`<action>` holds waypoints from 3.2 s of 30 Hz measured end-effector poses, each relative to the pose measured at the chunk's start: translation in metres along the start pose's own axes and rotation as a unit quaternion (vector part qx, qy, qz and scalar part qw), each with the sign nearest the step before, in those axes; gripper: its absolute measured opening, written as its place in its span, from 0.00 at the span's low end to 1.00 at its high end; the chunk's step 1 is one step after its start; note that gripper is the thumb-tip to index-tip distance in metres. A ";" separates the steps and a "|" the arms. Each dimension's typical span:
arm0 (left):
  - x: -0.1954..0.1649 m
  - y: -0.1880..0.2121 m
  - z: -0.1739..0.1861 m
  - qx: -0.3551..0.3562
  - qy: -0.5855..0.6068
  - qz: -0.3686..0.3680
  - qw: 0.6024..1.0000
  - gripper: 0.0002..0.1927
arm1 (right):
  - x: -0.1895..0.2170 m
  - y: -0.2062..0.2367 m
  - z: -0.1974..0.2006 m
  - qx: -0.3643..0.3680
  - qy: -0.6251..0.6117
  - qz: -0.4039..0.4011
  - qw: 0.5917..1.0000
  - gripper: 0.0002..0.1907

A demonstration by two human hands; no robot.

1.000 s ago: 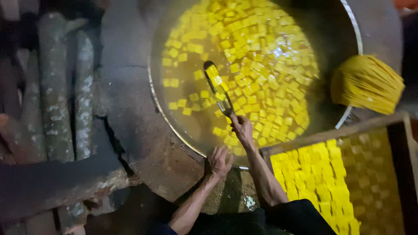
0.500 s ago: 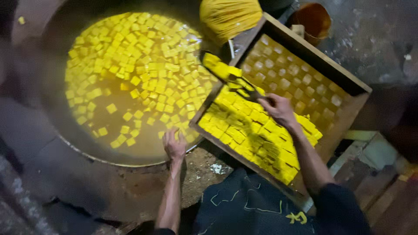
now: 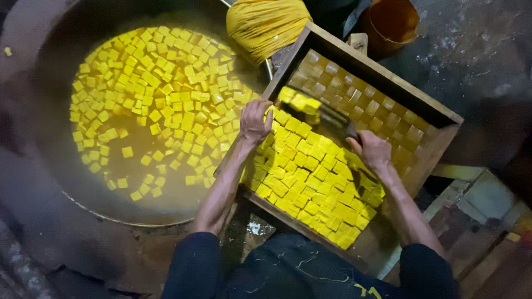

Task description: The person uses a slotted spatula to scoop yellow tofu cubes from a large steaming pot and arranges them in a wooden tray. The person repeatedly transfers tofu from the pot to the tray, filling the tray with the cooked cubes.

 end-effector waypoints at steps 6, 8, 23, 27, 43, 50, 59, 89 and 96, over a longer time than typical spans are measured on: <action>0.004 -0.036 -0.050 0.051 0.000 -0.067 0.996 0.17 | 0.006 0.021 0.015 -0.140 0.005 0.039 0.989 0.16; 0.001 -0.044 -0.071 0.082 -0.014 -0.083 0.993 0.17 | 0.002 0.026 0.017 -0.141 0.005 0.027 0.990 0.15; -0.039 -0.033 -0.143 0.203 -0.128 -0.252 0.937 0.36 | -0.037 0.128 0.047 -0.115 0.097 -0.027 0.988 0.18; -0.049 -0.032 -0.168 0.279 -0.110 -0.218 0.929 0.18 | -0.035 0.137 0.047 -0.118 0.092 -0.063 0.987 0.18; -0.060 0.026 -0.106 0.204 -0.258 -0.311 0.892 0.28 | -0.014 0.096 0.006 -0.124 0.041 0.005 0.991 0.18; -0.028 0.107 0.014 0.187 -0.041 -0.055 0.980 0.21 | 0.009 0.025 0.008 -0.143 0.041 0.026 0.989 0.15; 0.009 0.181 0.115 0.029 -0.088 0.089 0.992 0.15 | 0.055 0.070 0.009 -0.189 0.004 0.050 0.981 0.15; 0.206 0.391 0.253 -0.096 -0.164 0.406 0.894 0.29 | 0.580 -0.011 -0.265 0.281 -0.102 0.051 0.953 0.32; 0.223 0.389 0.267 -0.060 -0.139 0.418 0.896 0.30 | 0.698 -0.081 -0.302 0.278 -0.043 0.153 0.947 0.26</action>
Point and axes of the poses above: each hand's wrist, its own y-axis away from the middle knuckle, its own z-axis out of the back of the hand, x = y × z, the point moved 9 cm from there along -y, towards the middle knuckle, and after that the axes turned 5 degrees about y, right-handed, at the moved point
